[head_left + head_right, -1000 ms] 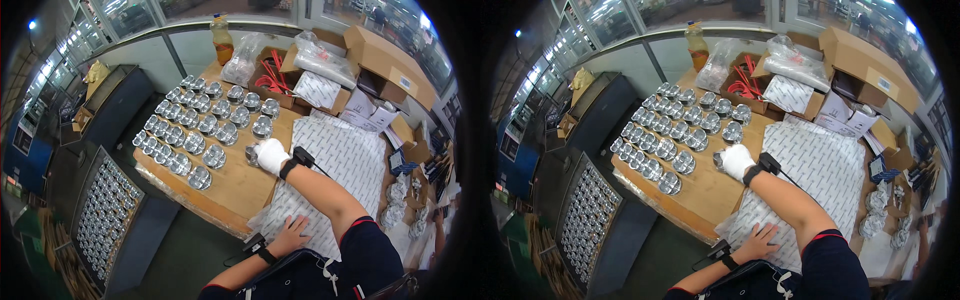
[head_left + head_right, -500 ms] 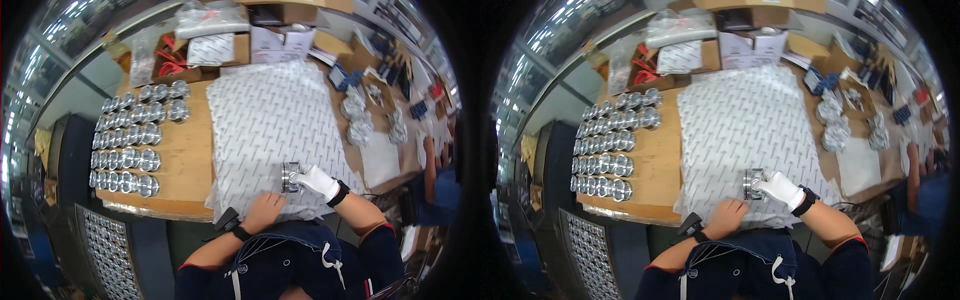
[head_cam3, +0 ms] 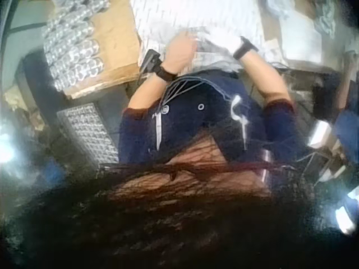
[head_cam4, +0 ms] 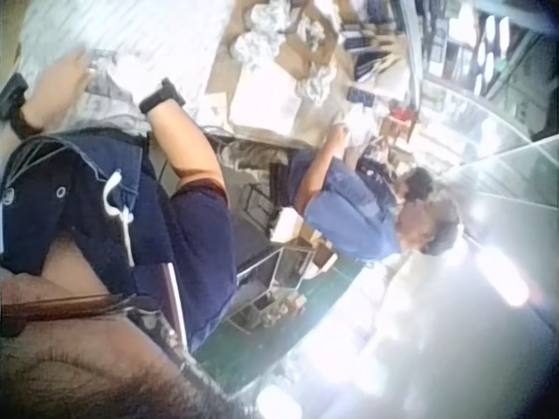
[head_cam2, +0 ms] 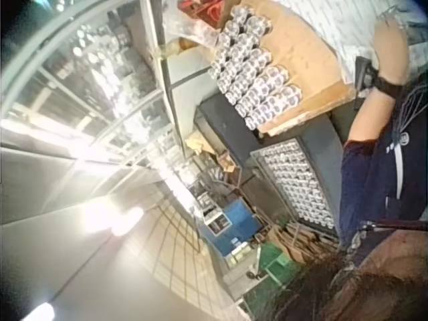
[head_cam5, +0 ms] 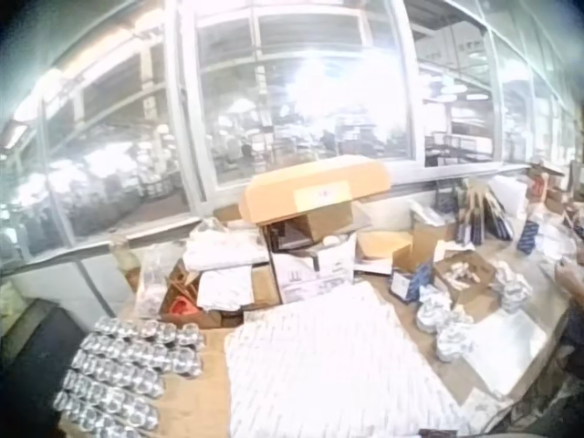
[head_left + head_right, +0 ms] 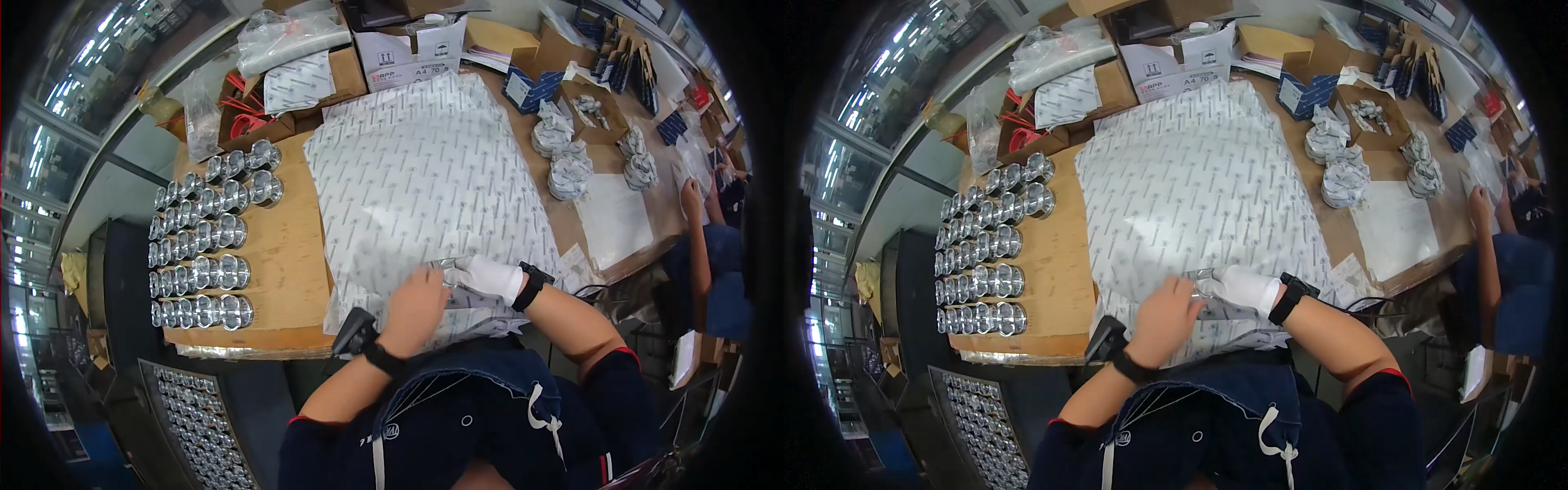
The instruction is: Wrapping metal pistons in protective paper and placing them in boxes.
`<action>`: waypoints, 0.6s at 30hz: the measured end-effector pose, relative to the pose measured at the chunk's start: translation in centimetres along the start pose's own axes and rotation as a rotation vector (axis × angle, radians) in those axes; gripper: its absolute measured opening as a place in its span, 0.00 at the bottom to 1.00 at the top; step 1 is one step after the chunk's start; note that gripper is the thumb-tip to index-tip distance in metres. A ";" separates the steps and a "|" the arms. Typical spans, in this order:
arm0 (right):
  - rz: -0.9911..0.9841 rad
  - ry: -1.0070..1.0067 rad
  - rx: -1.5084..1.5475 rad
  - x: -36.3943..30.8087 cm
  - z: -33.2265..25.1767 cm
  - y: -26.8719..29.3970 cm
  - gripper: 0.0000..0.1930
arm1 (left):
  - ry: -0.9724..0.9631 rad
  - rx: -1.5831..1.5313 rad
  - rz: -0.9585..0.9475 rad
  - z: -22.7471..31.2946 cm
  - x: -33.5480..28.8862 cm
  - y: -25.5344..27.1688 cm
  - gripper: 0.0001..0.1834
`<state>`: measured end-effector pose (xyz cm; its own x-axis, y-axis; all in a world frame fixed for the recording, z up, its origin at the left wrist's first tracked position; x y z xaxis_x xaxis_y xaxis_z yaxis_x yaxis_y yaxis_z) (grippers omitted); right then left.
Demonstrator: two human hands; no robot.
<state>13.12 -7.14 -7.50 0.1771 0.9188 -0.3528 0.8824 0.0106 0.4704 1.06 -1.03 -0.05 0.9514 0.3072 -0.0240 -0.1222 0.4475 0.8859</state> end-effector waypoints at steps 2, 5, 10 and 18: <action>-0.060 0.097 0.097 -0.4 -2.5 0.9 0.22 | 0.008 -0.331 0.345 -2.1 1.2 0.4 0.23; -0.197 0.237 -0.109 -1.1 -3.8 2.9 0.17 | 0.112 -0.671 0.206 -4.8 2.3 -3.0 0.30; -0.016 0.078 -1.021 2.2 -2.7 3.1 0.19 | 0.370 -0.681 0.009 -5.7 5.7 -2.5 0.28; 0.523 0.254 -0.196 -1.4 -5.1 3.0 0.36 | 0.515 -0.554 0.052 -10.2 8.6 -4.0 0.37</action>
<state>13.26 -6.41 -1.48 0.4343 0.8868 0.1577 0.6059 -0.4172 0.6773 6.87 8.44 -8.54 0.7047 0.6320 -0.3225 -0.4167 0.7365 0.5328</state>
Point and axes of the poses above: each hand's wrist, its own x-axis towards the middle knuckle, its own y-axis out of the back of the hand, z = x × y, the point moved 6 cm from there along x, towards the middle knuckle, and after that the axes turned 1 degree about -z, right-handed, at the moved point
